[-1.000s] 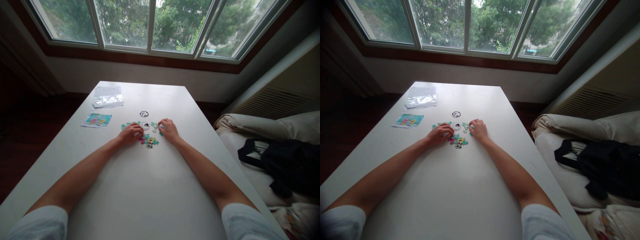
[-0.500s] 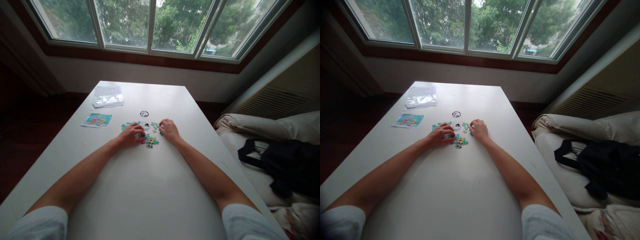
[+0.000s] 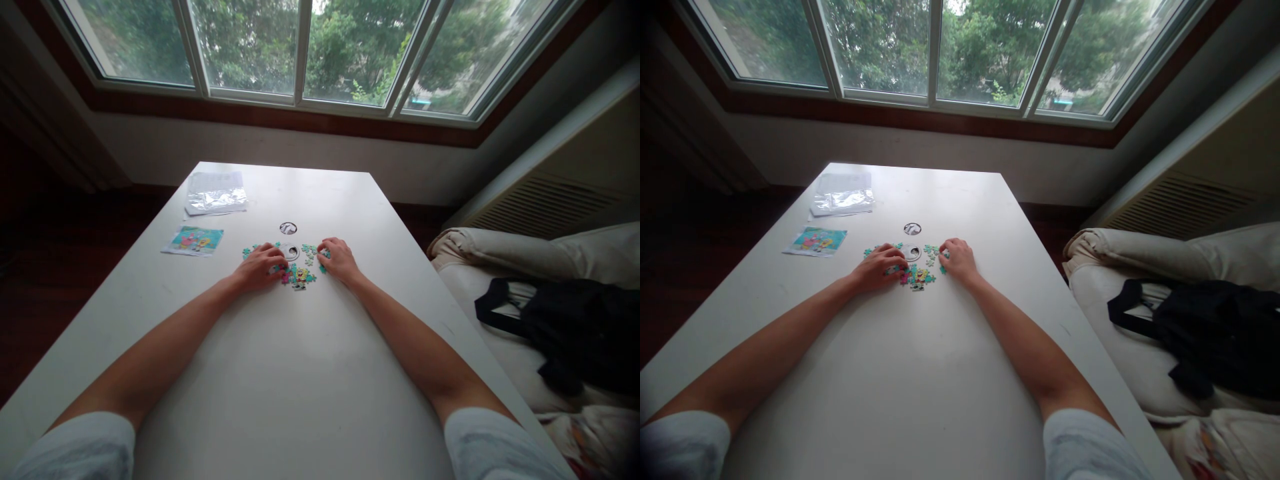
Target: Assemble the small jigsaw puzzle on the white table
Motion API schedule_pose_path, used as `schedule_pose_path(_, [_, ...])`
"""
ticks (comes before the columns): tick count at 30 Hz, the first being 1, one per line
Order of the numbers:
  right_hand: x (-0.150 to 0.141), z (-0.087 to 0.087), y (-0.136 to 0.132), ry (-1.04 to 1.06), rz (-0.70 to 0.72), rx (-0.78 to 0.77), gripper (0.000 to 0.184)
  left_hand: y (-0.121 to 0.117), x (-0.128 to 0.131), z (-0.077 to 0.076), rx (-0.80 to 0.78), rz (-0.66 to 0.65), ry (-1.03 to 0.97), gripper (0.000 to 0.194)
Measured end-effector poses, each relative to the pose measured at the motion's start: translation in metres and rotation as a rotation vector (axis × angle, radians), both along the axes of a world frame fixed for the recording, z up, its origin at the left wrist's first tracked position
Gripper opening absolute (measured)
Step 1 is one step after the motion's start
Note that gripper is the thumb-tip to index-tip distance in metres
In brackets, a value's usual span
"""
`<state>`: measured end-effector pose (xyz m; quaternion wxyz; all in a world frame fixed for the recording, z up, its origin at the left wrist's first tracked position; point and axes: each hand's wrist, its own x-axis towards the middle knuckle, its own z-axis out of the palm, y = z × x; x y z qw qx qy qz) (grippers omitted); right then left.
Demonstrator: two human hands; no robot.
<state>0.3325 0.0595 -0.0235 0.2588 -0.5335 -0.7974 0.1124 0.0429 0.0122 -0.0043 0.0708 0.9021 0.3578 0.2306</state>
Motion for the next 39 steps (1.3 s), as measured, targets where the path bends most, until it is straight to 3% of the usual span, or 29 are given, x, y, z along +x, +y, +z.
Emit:
schedule_pose_path(12, [-0.002, 0.005, -0.002, -0.038, 0.008, -0.015, 0.01, -0.001, 0.001, 0.0, 0.006, 0.0, -0.002, 0.019])
schedule_pose_path(19, [0.001, 0.006, 0.0, 0.05, 0.038, -0.026, 0.01, -0.001, -0.001, 0.0, 0.005, 0.008, -0.011, 0.021])
schedule_pose_path(24, [-0.001, 0.011, -0.006, 0.094, 0.156, 0.001, 0.006, 0.002, -0.004, -0.003, 0.0, 0.0, -0.022, 0.023])
schedule_pose_path(30, [-0.005, 0.018, -0.013, 0.139, 0.174, 0.023, 0.006, 0.001, -0.004, -0.002, -0.004, -0.01, -0.023, 0.024])
schedule_pose_path(35, [-0.015, 0.022, -0.029, 0.235, 0.298, -0.081, 0.012, 0.001, -0.003, -0.001, 0.006, -0.001, -0.013, 0.023])
schedule_pose_path(39, [-0.025, 0.025, -0.042, 0.23, 0.541, -0.178, 0.014, 0.0, -0.003, -0.003, 0.001, 0.005, -0.016, 0.022])
